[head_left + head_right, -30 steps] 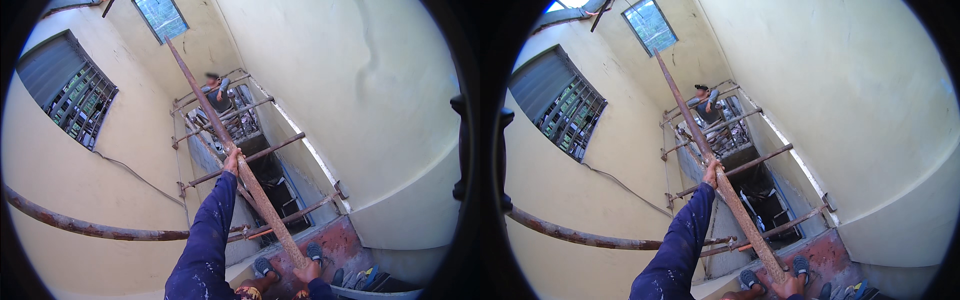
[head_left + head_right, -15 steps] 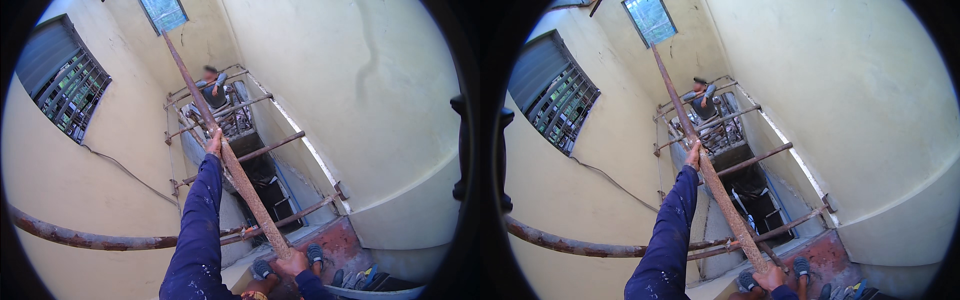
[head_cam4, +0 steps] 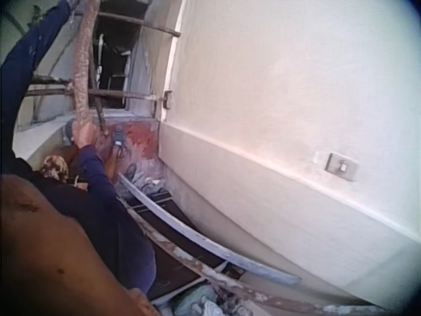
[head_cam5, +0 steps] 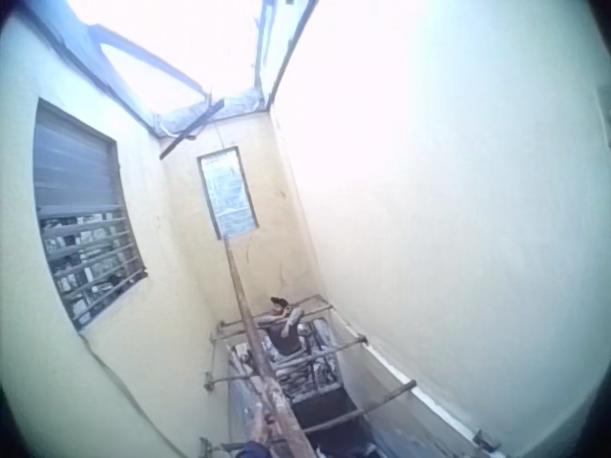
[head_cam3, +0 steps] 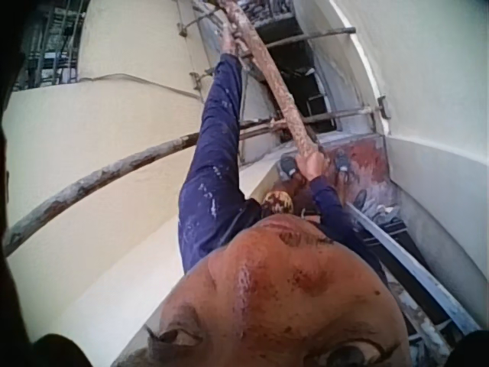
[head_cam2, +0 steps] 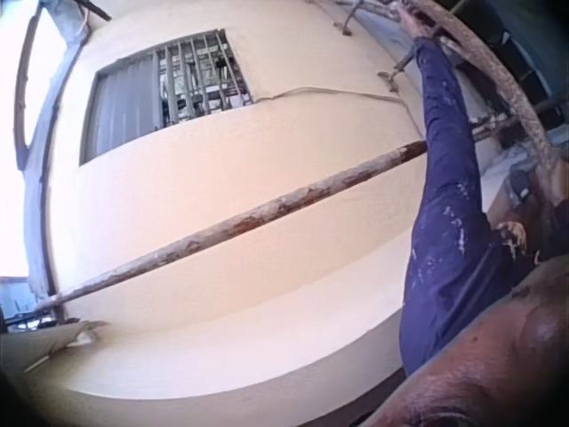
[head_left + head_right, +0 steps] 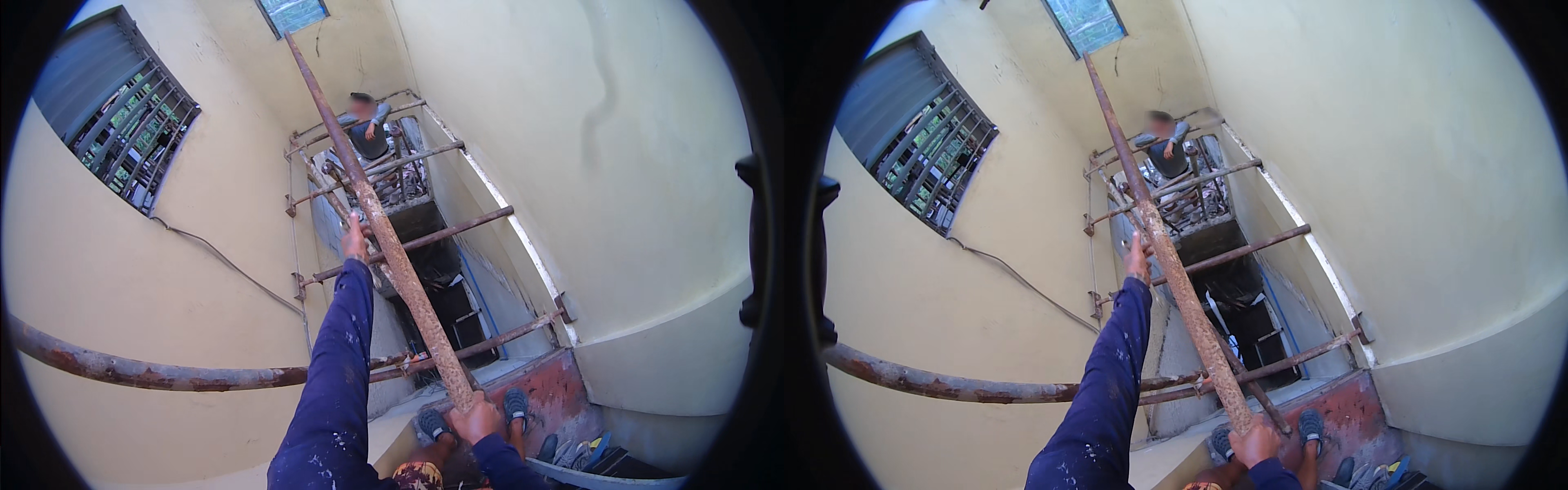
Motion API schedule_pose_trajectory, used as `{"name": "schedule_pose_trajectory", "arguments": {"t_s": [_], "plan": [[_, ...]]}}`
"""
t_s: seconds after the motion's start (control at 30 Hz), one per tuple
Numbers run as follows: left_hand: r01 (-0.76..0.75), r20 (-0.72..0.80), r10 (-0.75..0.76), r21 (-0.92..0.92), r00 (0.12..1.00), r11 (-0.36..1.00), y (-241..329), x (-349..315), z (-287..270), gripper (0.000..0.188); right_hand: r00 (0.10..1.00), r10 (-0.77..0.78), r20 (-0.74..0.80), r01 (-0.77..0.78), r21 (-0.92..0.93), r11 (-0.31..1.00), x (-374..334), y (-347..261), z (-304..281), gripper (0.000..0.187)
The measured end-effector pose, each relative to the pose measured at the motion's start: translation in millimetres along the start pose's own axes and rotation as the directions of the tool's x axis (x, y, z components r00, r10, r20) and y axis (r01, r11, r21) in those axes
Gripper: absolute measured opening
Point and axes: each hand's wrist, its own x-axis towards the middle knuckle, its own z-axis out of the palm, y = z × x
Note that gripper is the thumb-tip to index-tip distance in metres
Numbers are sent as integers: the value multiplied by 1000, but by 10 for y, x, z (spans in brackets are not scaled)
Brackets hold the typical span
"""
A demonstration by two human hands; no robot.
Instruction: The person lifts and positions a long metal pole onto a scaffolding frame, then uses a wrench to tighten a clamp securing the pole. The person repeats this process for another pole, ensuring the structure is stable.
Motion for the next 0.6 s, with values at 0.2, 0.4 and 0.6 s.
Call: {"name": "schedule_pose_trajectory", "arguments": {"t_s": [0.2,0.4,0.6], "plan": [[258,226,-259,34,939,966,-604,-1944,-652,41,996,-78,53,80,-43,996,-212,-202,-413,66],[496,211,-511,123,833,860,-1116,-4618,-1425,38,929,-291,227,282,72,957,-469,-369,-482,65],[579,216,-551,-100,806,809,-1398,-6466,-2165,45,861,-398,316,364,162,917,-819,-754,-608,68]]}}
